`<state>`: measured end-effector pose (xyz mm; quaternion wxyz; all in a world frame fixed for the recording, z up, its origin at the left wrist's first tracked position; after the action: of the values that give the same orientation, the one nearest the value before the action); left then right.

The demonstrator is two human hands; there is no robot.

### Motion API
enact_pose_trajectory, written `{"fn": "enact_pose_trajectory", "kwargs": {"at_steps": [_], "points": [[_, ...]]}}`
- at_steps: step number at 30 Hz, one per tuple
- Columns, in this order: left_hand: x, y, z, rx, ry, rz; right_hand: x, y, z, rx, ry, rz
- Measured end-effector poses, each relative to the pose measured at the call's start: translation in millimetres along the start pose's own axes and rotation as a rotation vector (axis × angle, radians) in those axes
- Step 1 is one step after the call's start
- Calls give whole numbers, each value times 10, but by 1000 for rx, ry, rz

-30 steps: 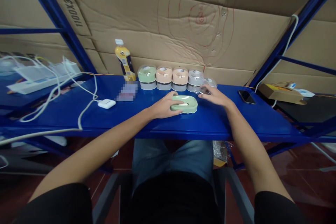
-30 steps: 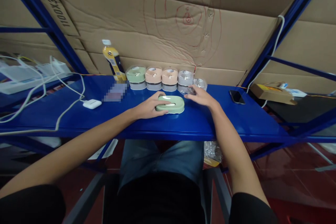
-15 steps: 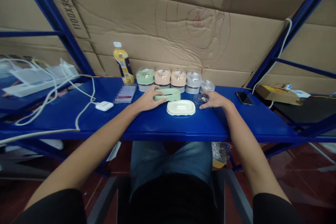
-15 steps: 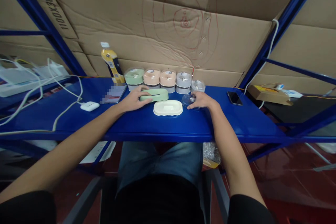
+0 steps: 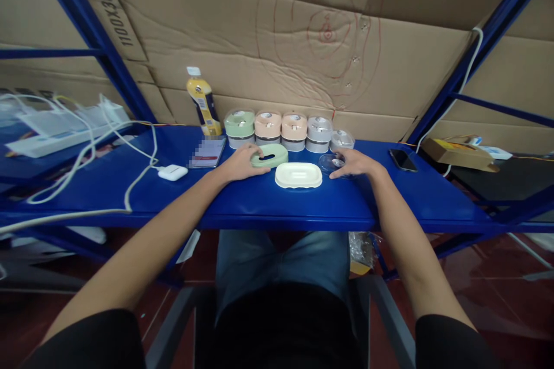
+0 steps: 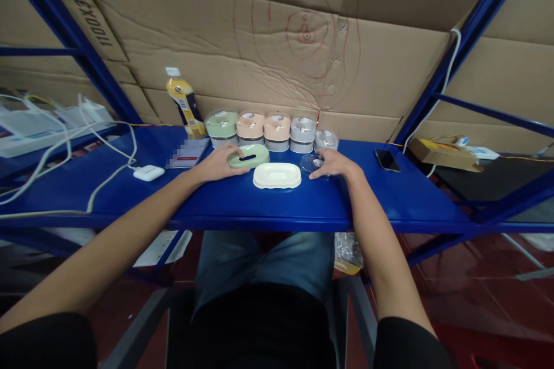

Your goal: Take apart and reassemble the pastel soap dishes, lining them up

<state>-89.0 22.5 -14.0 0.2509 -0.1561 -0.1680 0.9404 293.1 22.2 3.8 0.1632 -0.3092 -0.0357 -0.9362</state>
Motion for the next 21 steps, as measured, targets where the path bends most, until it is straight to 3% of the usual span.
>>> {"fn": "enact_pose_trajectory", "kwargs": {"at_steps": [3,6,9,12,17,21], "points": [[-118,22,120,-118,51,-19,17,8,27,-10,14,-9],[-397,46,204,-198,141,-72,44,21,97,-69,11,25],[-731,25,102,-54,213,-151,123,64,187,-201,-56,128],[-921,-10,-38,75,241,-191,303,121,189,-286,-190,293],[-930,-66,-139,54,335,-203,787,113,-145,-106,-244,543],[-940,-79,-181,25,414,-203,1047,68,-402,-33,-160,609]]}}
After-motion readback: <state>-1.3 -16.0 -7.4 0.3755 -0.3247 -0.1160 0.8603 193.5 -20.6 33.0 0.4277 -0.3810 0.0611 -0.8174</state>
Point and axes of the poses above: each hand's wrist, its own y-axis away from the middle knuckle, its own z-axis out of the back of the hand, x = y × z, the point moved 6 cm from there along -y, towards the middle knuckle, and after that the axes turned 13 degrees about -y, right-handed, at the moved point
